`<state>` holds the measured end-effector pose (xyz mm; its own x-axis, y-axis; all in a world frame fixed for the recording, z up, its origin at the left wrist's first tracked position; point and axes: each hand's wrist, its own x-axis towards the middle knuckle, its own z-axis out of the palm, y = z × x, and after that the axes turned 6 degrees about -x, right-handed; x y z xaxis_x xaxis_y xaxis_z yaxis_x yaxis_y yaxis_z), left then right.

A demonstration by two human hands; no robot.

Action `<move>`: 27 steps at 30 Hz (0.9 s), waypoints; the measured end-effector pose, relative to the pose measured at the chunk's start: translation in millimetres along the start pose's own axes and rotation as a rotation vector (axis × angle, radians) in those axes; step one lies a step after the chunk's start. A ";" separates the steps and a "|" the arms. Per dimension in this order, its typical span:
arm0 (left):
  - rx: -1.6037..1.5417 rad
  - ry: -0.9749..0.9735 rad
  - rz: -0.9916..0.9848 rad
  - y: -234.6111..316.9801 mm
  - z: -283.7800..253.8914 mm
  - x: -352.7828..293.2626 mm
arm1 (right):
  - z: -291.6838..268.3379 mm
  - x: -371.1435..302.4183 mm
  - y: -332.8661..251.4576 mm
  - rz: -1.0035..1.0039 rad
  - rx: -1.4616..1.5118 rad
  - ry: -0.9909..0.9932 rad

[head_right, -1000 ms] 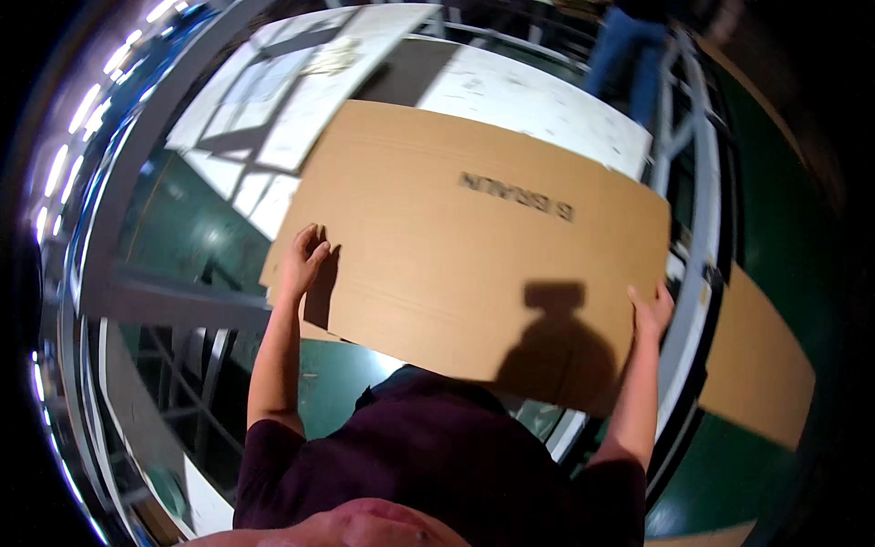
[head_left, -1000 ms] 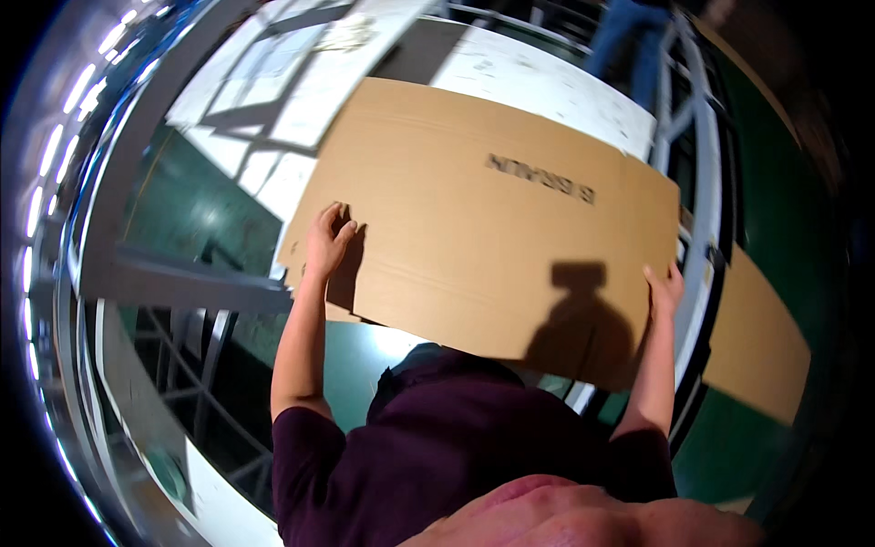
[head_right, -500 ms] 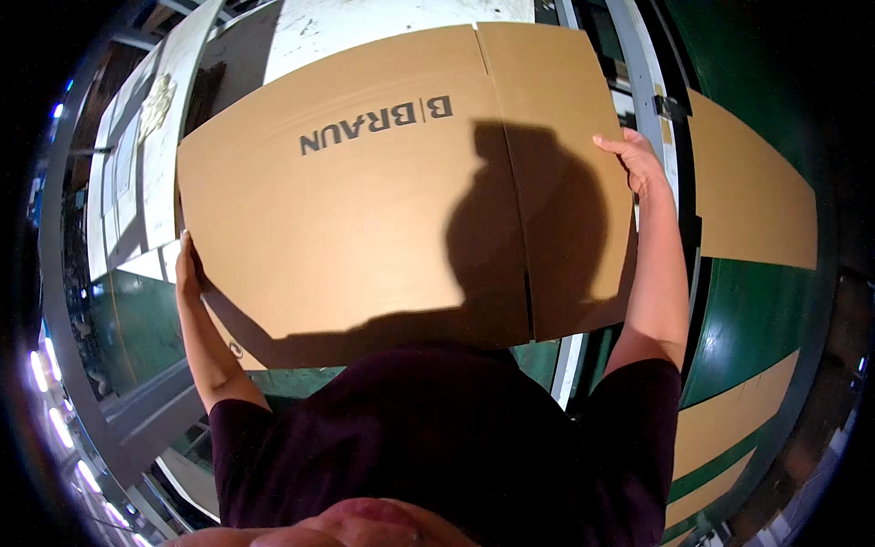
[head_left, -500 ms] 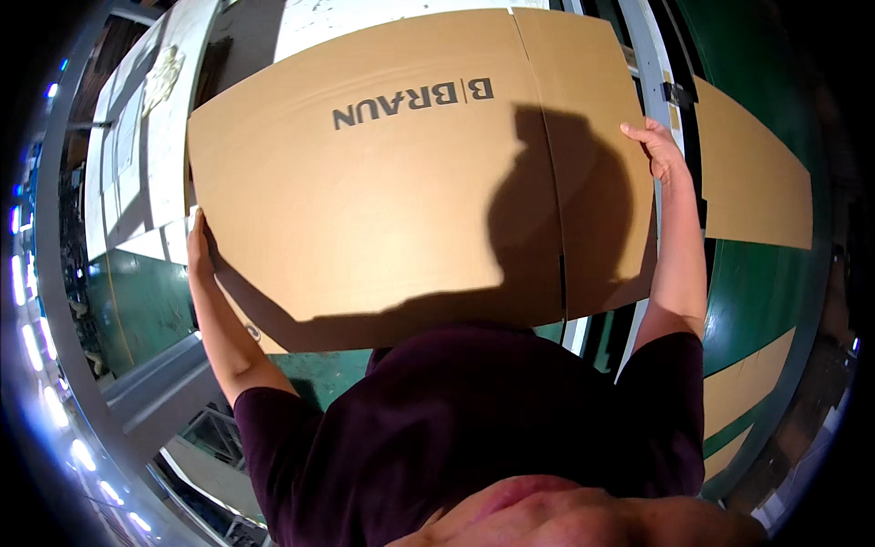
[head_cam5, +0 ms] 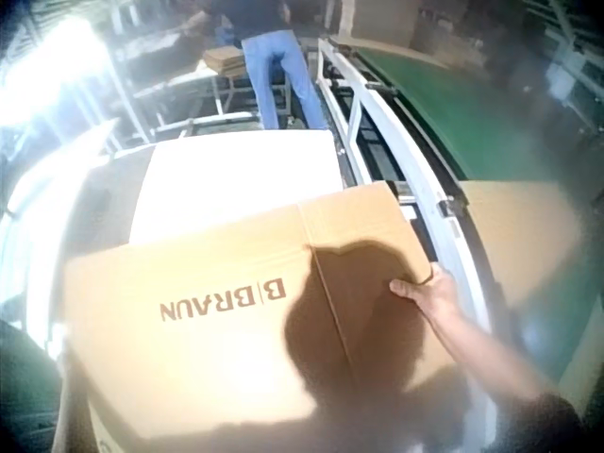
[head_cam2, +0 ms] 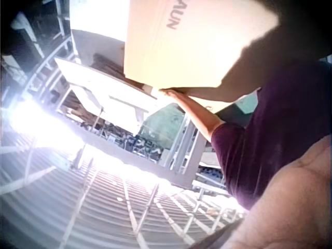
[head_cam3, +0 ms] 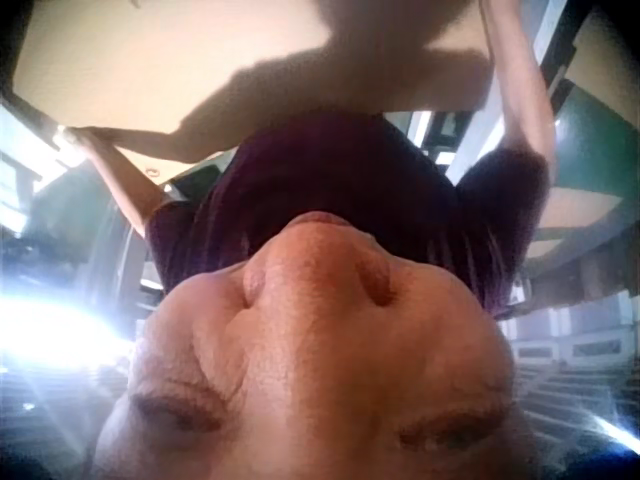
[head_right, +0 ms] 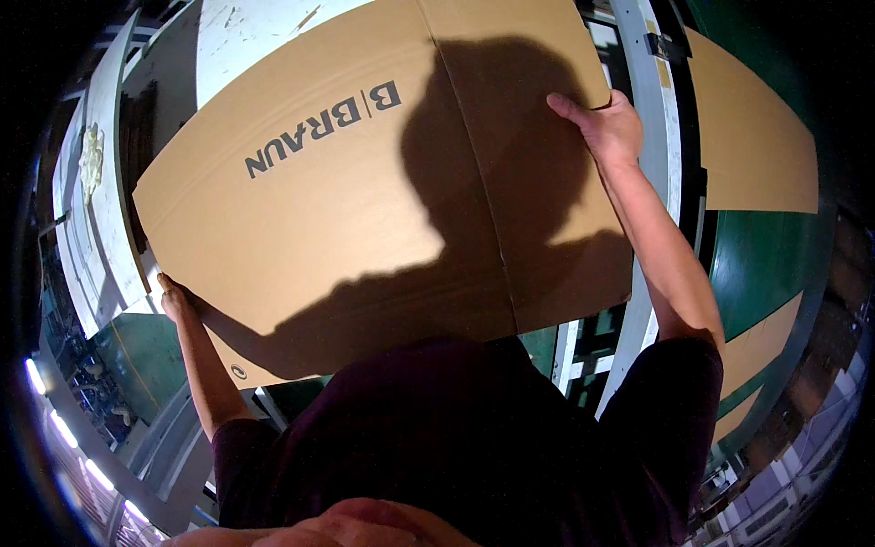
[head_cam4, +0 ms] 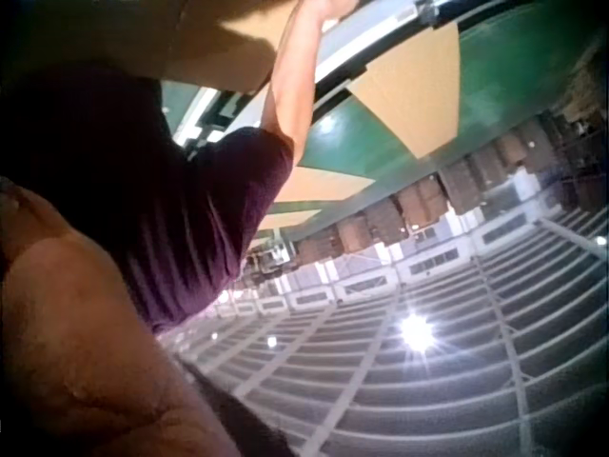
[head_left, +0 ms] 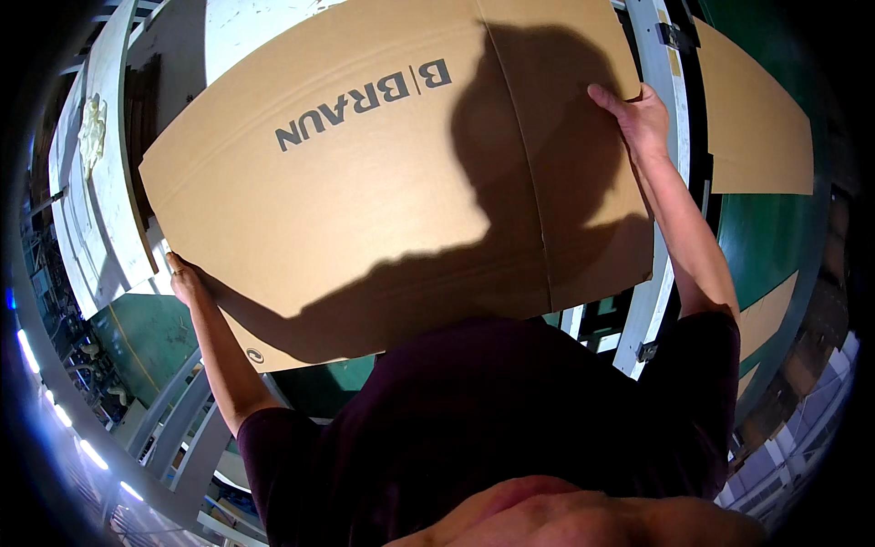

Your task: The person assembles flat cardboard boxes by folding the flaps and securing them with white plastic strapping. They repeatedly pick up flat sheets, fold the sides, and fasten the strapping to form the box structure.

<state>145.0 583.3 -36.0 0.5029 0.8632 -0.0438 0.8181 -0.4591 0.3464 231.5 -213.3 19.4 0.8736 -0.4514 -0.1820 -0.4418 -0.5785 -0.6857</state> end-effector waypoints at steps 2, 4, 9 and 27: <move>0.034 0.002 -0.012 7.0 -3.7 -8.8 | 1.3 -4.7 -8.0 0.014 -0.106 0.057; 0.009 0.014 -0.002 20.5 -4.8 -23.7 | 2.1 -3.4 -3.8 0.004 -0.101 0.046; -0.091 0.060 0.073 33.8 2.1 -33.6 | -5.8 -16.8 -23.4 -0.108 -0.055 -0.013; -0.328 -0.188 1.367 203.5 27.6 -354.7 | 3.3 -41.3 -4.7 -0.125 -0.353 0.191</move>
<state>140.8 177.8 24.2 0.8837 -0.2666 0.3849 -0.4235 -0.8056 0.4144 198.1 -189.7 27.8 0.8862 -0.4613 0.0438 -0.4064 -0.8192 -0.4046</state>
